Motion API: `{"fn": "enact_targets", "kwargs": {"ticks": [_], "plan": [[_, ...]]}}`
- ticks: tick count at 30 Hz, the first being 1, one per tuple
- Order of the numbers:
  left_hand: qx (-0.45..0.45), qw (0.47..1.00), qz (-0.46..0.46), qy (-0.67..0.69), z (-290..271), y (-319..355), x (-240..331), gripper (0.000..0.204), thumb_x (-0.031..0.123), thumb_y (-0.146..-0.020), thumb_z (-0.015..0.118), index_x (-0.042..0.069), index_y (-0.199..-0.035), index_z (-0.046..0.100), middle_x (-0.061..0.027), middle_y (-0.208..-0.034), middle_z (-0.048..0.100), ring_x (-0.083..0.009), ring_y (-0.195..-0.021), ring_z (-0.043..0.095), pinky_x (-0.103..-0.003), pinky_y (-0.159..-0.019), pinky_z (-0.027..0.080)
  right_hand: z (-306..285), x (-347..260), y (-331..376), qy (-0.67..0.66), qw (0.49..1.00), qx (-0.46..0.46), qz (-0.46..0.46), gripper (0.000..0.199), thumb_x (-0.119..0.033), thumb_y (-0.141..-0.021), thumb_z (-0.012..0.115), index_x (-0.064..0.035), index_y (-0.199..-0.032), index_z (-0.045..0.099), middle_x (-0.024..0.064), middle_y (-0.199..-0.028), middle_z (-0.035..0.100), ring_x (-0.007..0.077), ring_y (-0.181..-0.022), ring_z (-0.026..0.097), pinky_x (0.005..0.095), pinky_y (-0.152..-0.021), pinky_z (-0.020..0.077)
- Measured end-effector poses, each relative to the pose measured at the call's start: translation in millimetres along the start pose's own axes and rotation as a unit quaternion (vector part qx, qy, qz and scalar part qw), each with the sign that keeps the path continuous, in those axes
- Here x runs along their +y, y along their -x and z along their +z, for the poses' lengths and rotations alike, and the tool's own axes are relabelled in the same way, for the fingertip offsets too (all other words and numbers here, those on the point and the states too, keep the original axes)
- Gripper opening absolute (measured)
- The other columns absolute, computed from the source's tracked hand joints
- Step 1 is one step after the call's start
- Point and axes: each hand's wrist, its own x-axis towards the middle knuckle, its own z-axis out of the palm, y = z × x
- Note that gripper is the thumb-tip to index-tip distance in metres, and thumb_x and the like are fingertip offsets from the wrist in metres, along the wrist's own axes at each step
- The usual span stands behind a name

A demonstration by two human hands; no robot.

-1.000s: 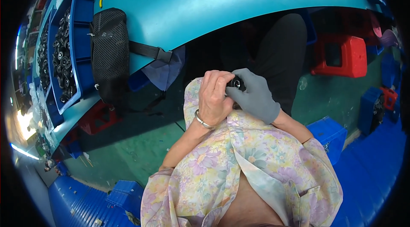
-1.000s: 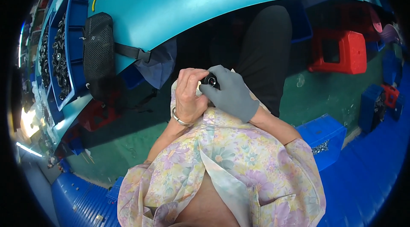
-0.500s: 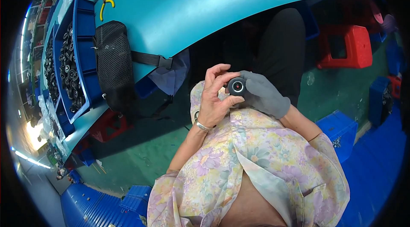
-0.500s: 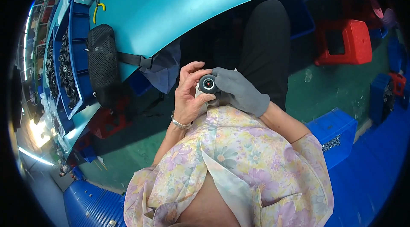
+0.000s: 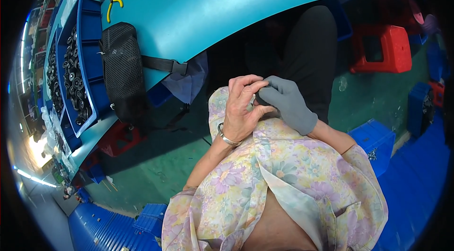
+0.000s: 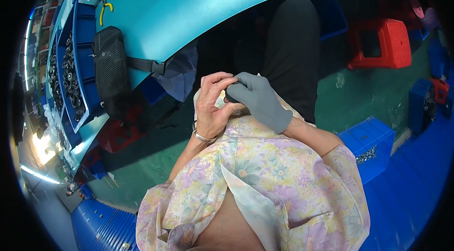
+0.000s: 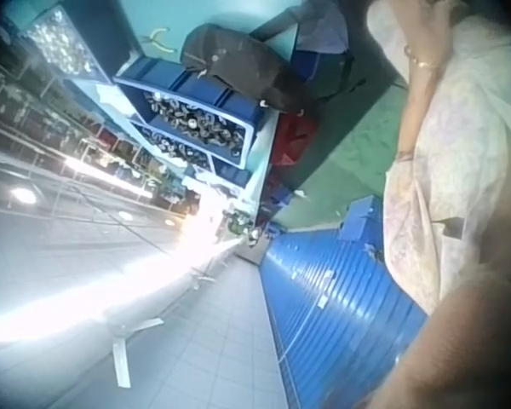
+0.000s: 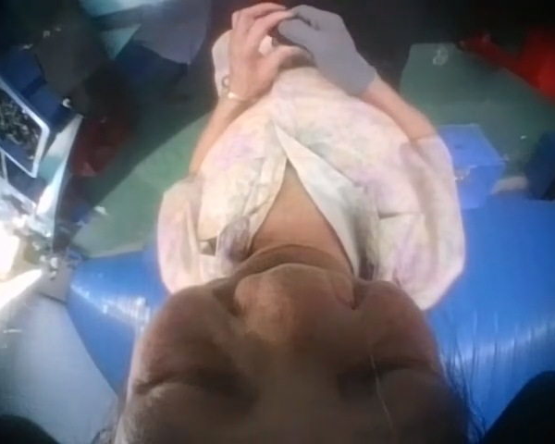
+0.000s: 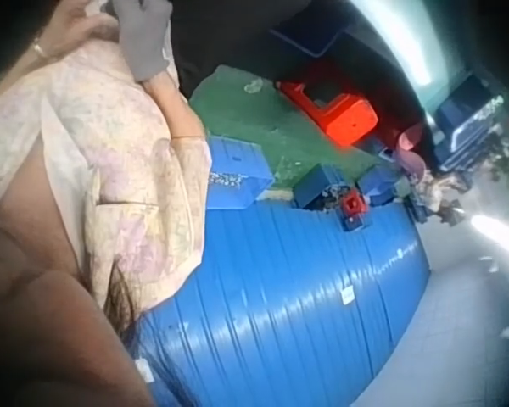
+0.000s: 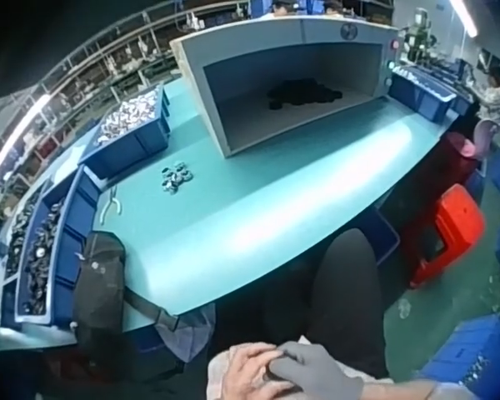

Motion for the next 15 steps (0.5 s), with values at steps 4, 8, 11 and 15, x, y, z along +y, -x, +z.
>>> {"fn": "enact_targets", "kwargs": {"ticks": [4,8,11,15], "plan": [[0.008,1.0,-0.005,0.009,2.5,1.4,-6.1,0.05,0.021,-0.067,0.083,0.005,-0.111,0.065,-0.0084,-0.114,0.057,-0.0227,-0.1,0.053,-0.032,-0.08,0.048,-4.1,7.4,-4.3,-0.014,0.999,-0.007,0.035,0.016,-0.013,-0.089,0.061,-0.0001,-0.098,0.062,0.0052,-0.093,0.059,0.012,-0.081,0.062,0.0242,-0.066,0.0484],[0.008,0.998,-0.049,0.039,-3.0,1.8,-2.5,0.051,0.02,-0.067,0.083,0.004,-0.112,0.065,-0.0085,-0.116,0.056,-0.0217,-0.103,0.053,-0.032,-0.082,0.048,-7.6,16.6,-3.9,-0.136,0.989,-0.023,0.047,0.031,-0.027,-0.095,0.056,-0.0008,-0.112,0.058,0.0044,-0.103,0.06,0.0117,-0.094,0.06,0.0257,-0.078,0.0489],[0.02,0.998,-0.021,0.052,-6.5,1.5,-5.9,0.048,0.019,-0.068,0.081,0.004,-0.111,0.065,-0.0103,-0.117,0.053,-0.0247,-0.104,0.048,-0.031,-0.078,0.048,-10.0,22.0,0.1,-0.397,0.914,-0.045,0.073,0.039,-0.033,-0.099,0.05,-0.0023,-0.123,0.052,0.0063,-0.112,0.059,0.0147,-0.105,0.058,0.0295,-0.091,0.0475],[0.005,0.994,-0.033,0.101,-6.3,2.7,-2.7,0.049,0.018,-0.067,0.081,0.006,-0.112,0.065,-0.0099,-0.122,0.05,-0.0245,-0.107,0.046,-0.032,-0.079,0.048,-7.1,15.7,3.5,-0.423,0.9,-0.075,0.075,0.041,-0.032,-0.098,0.051,-0.0014,-0.126,0.05,0.0102,-0.118,0.056,0.0185,-0.11,0.056,0.0338,-0.097,0.0466]]}}
